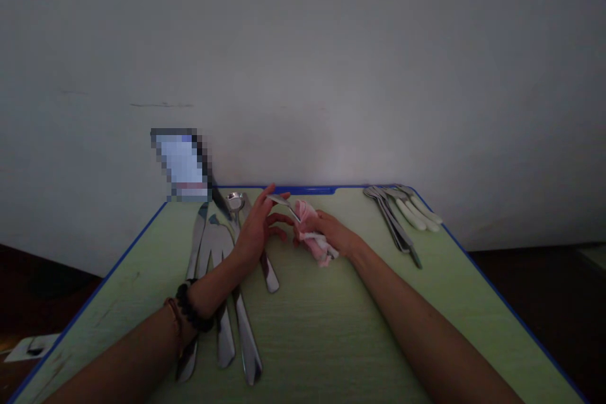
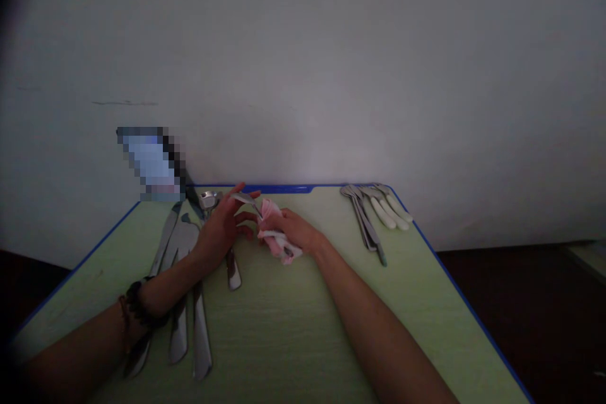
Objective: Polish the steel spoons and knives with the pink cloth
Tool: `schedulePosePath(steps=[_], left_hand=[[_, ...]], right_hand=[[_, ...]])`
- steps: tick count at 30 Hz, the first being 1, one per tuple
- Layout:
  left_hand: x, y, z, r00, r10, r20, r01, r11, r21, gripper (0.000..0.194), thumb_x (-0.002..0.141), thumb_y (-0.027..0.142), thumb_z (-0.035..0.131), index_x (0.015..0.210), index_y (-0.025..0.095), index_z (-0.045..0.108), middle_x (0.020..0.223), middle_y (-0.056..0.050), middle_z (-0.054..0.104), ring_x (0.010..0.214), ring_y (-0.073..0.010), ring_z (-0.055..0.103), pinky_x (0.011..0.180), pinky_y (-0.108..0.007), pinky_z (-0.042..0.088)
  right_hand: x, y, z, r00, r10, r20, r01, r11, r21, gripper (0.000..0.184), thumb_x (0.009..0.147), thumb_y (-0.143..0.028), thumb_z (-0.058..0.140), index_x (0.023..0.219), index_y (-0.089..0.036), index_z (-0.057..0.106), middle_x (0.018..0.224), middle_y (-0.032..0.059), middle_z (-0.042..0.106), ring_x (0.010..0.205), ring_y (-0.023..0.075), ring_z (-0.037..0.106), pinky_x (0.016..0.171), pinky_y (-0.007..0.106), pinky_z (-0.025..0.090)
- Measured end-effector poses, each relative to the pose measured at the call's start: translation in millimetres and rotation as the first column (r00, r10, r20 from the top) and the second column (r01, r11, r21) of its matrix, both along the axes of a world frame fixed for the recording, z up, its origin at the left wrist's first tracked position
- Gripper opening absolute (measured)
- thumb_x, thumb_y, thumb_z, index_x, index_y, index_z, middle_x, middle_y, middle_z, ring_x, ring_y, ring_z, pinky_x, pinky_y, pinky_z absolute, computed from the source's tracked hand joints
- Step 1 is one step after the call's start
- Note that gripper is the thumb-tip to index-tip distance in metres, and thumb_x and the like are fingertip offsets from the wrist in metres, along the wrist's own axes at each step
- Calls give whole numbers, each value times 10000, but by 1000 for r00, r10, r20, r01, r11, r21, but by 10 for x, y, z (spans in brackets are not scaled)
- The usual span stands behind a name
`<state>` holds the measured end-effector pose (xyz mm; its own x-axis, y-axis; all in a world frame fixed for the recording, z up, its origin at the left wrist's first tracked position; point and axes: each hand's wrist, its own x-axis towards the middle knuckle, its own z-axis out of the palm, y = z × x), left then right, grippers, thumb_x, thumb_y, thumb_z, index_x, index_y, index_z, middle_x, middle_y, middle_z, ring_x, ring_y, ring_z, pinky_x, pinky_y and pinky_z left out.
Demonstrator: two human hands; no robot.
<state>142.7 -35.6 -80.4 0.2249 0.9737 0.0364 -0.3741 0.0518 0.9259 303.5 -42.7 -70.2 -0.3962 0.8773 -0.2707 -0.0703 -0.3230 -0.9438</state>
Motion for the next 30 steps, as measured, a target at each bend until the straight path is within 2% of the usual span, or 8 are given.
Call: schedulePosePath(steps=[7,13,19,23,30], left_hand=[[12,-17,6,999,-7,-34,7,1000,17,399,820,522,520,1064,205,516,1112,-77,581,635,-125,606,426,-204,474],[19,-11,-51,989,-3,-146,10,999,42,276,850,469,490,933,207,506,893,-10,566,569,-91,541,412,-179,398],[29,-43,-8,965,33,-262,-17,998,65,204,808,382,556,772,194,484,627,56,489,495,-83,443,451,-194,360],[19,-61,0,965,10,-263,8,998,67,213,808,397,553,789,196,485,624,59,482,506,-90,436,470,-202,354],[-17,-5,-122,979,-20,-203,32,998,56,251,838,460,500,820,210,498,617,46,477,514,-107,455,477,-212,368]], right_hand=[[-20,6,-9,999,6,35,-6,1000,3,114,628,-232,541,570,-142,581,457,-33,548,395,64,415,401,192,294],[-62,2,-16,999,8,49,-10,1000,22,186,702,-275,556,562,-153,559,432,-43,526,351,61,394,351,191,262],[-79,-1,-43,992,25,124,-34,997,69,237,738,-333,561,595,-145,585,437,-27,553,320,63,413,318,182,273],[-76,7,-83,990,40,136,-55,993,109,276,765,-380,561,629,-142,596,463,-11,572,338,70,438,333,182,292],[-82,2,-79,987,81,137,-103,982,157,304,766,-428,568,666,-147,630,518,-4,605,376,70,456,366,181,310]])
